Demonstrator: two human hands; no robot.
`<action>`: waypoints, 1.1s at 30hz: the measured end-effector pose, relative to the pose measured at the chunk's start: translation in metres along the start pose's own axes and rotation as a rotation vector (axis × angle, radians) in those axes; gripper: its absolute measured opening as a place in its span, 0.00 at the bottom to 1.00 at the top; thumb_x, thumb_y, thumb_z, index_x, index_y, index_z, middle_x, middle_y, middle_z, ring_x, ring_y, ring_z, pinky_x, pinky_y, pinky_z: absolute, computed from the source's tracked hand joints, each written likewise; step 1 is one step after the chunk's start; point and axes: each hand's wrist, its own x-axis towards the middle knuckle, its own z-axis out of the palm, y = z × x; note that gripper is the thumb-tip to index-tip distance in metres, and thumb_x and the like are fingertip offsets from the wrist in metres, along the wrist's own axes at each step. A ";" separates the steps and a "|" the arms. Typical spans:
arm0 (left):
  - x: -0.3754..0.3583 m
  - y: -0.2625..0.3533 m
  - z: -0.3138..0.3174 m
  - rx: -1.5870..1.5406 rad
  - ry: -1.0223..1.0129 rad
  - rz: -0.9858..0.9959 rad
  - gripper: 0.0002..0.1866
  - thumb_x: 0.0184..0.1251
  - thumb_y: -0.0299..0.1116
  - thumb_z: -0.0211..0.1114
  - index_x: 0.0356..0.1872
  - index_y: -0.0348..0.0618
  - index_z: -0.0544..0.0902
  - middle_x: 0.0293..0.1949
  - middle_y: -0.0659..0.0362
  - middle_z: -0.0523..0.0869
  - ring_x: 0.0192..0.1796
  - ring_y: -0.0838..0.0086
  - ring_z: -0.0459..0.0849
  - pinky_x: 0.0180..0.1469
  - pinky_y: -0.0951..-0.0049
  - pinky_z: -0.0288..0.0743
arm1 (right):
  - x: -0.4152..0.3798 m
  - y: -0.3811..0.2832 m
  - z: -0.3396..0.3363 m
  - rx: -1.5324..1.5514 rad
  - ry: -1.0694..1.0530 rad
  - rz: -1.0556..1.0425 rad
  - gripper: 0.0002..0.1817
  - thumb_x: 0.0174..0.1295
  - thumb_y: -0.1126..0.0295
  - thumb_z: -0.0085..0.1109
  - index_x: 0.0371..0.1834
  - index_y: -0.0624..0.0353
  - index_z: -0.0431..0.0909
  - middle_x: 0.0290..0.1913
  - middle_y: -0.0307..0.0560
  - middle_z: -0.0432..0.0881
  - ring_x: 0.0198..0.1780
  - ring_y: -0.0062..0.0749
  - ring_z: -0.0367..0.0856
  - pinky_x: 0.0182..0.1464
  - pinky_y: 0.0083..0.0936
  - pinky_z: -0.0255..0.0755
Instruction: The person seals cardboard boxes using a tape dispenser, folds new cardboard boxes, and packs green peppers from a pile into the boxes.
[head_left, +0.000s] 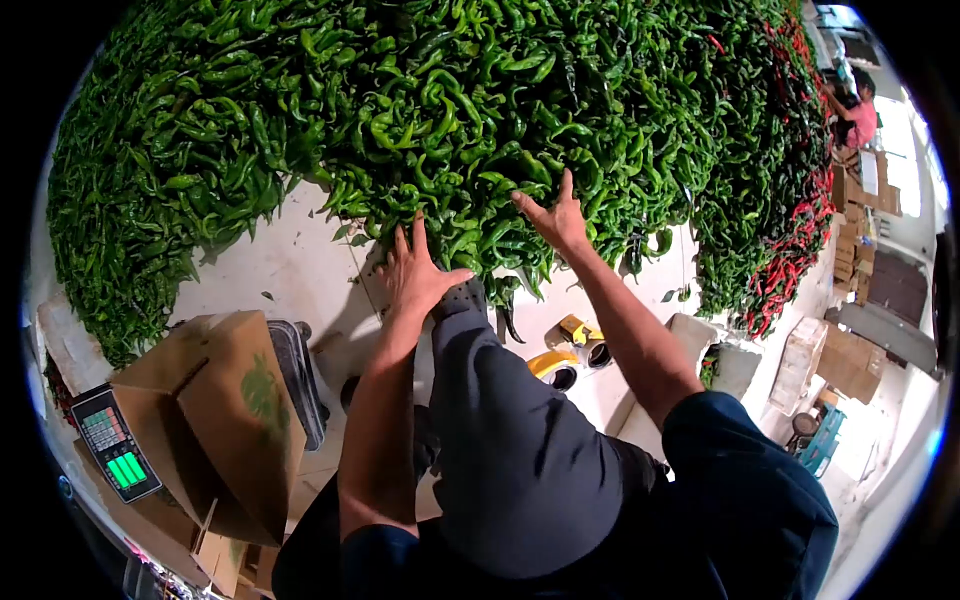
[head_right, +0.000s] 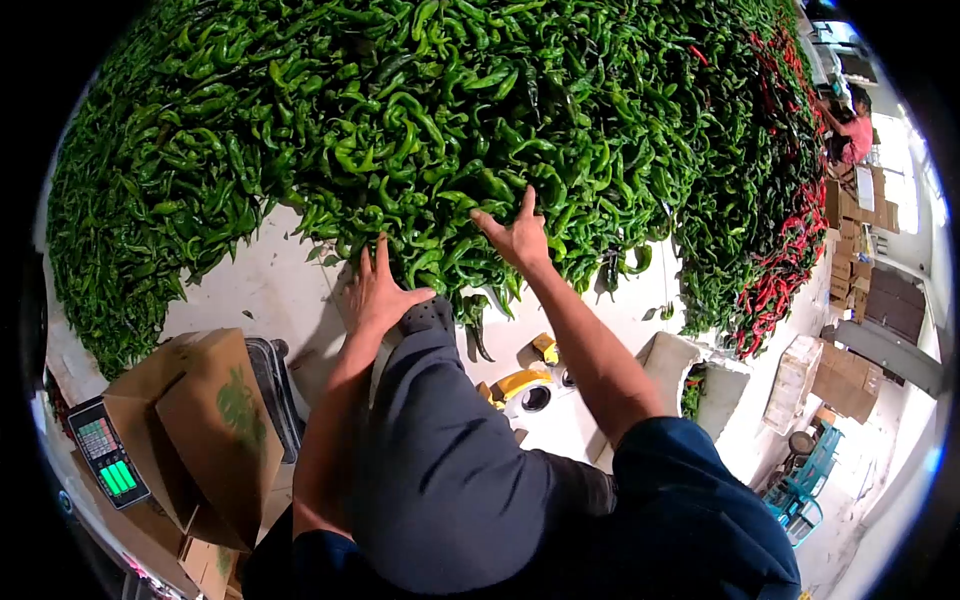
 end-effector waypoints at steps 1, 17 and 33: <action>0.007 0.006 0.000 0.015 -0.007 -0.019 0.69 0.37 0.61 0.83 0.81 0.61 0.49 0.76 0.36 0.56 0.76 0.40 0.59 0.71 0.34 0.57 | 0.006 -0.003 0.004 0.025 0.003 0.067 0.70 0.49 0.35 0.73 0.82 0.60 0.36 0.65 0.84 0.65 0.66 0.68 0.72 0.65 0.44 0.72; 0.010 0.017 0.022 -0.545 0.115 0.090 0.53 0.46 0.52 0.82 0.75 0.54 0.64 0.71 0.41 0.64 0.71 0.45 0.67 0.70 0.52 0.67 | -0.042 -0.008 0.018 0.582 -0.264 0.241 0.60 0.55 0.55 0.74 0.82 0.53 0.38 0.68 0.62 0.67 0.58 0.53 0.79 0.40 0.52 0.86; 0.010 0.017 0.037 -0.814 0.205 0.234 0.46 0.49 0.45 0.83 0.69 0.41 0.71 0.68 0.45 0.71 0.70 0.53 0.70 0.69 0.59 0.67 | -0.048 -0.016 0.025 0.736 -0.392 0.201 0.47 0.61 0.70 0.67 0.79 0.54 0.46 0.60 0.50 0.77 0.57 0.34 0.79 0.54 0.31 0.78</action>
